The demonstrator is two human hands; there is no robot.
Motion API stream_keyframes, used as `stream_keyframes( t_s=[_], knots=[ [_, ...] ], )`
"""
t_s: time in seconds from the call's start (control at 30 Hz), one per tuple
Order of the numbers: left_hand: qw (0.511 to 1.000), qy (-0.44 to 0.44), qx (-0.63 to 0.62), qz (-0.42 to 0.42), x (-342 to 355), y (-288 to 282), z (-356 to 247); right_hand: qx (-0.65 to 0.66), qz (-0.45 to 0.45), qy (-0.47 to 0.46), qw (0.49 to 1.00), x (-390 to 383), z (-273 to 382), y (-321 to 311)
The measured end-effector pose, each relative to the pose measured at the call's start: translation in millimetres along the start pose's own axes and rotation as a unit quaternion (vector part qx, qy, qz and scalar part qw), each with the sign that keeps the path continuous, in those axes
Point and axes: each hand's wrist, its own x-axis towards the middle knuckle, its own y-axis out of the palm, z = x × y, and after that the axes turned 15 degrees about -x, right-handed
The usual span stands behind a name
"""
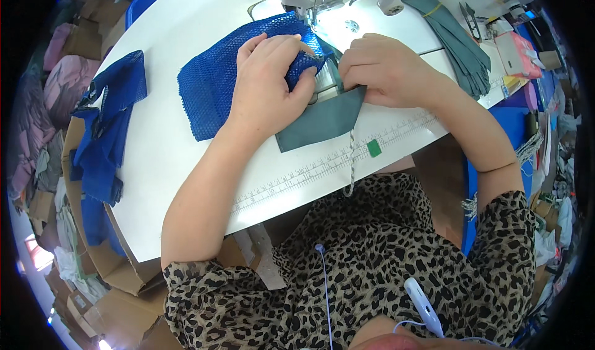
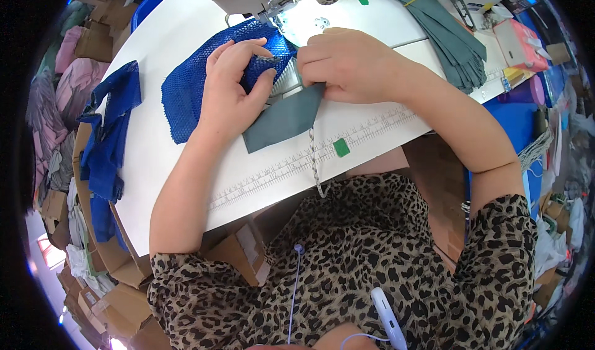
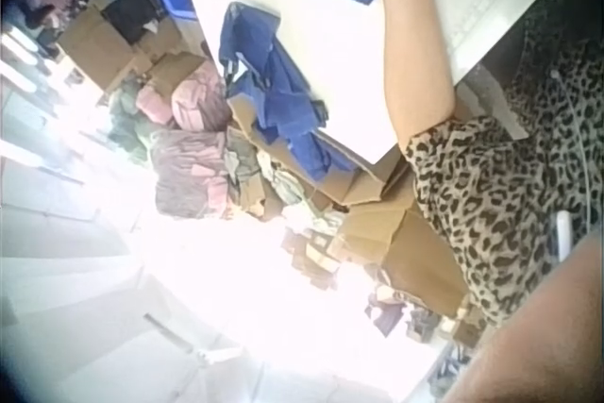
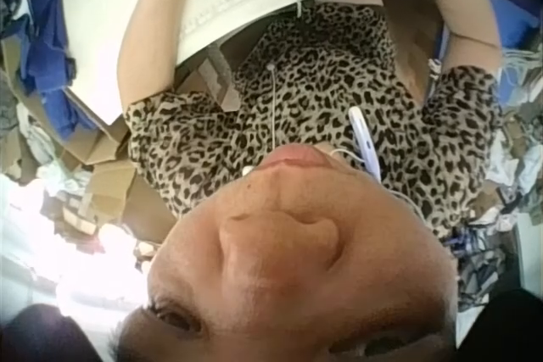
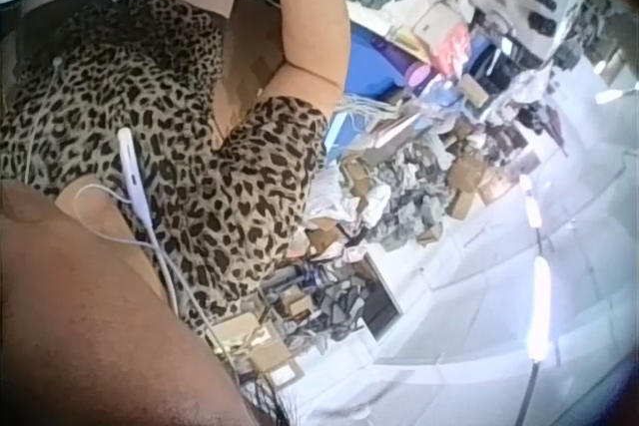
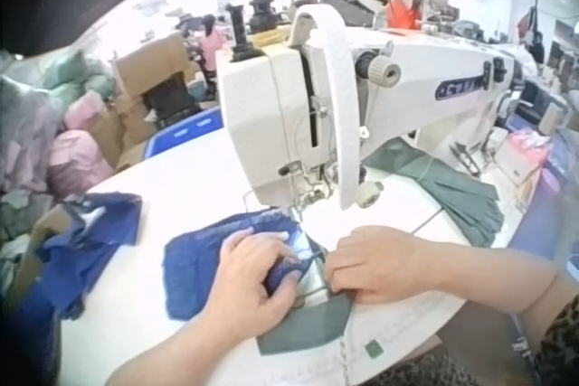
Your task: Sewing a green fabric strap onto a blue mesh material using an industrial sewing machine.
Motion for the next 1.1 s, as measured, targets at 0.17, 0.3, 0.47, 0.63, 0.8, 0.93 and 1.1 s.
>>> stream_keyframes(
  t_s=[0.17, 0.3, 0.47, 0.63, 0.8, 0.93, 1.1],
  knots=[
    [1.000, 0.007, 0.010, 0.006, 0.1, -0.5, -2.7, 0.006, 0.008, 0.017, 1.000, -2.3, 2.5, 4.8],
    [0.998, 0.029, 0.036, 0.048, 1.2, 0.6, -8.4, 0.015, 0.009, 0.005, 1.000, -4.3, 1.7, -0.6],
    [0.991, 0.042, 0.085, 0.094, -1.5, -0.4, -21.3, 0.029, 0.013, 0.009, 0.999, -4.3, 1.2, 0.4],
    [0.986, 0.049, 0.126, 0.100, 0.1, 5.7, -29.7, 0.028, 0.017, 0.013, 0.999, -5.8, -1.1, 0.8],
    [0.983, 0.052, 0.148, 0.100, -1.1, 9.9, -32.9, 0.041, 0.013, 0.020, 0.999, -5.8, -0.7, 1.1],
    [0.983, 0.050, 0.152, 0.088, -3.3, 13.8, -34.1, 0.046, 0.019, 0.026, 0.998, -5.9, -0.3, 1.1],
    [0.986, 0.043, 0.147, 0.067, -3.8, 16.4, -34.4, 0.071, 0.031, 0.026, 0.997, -7.6, -1.9, 0.9]
  ],
)
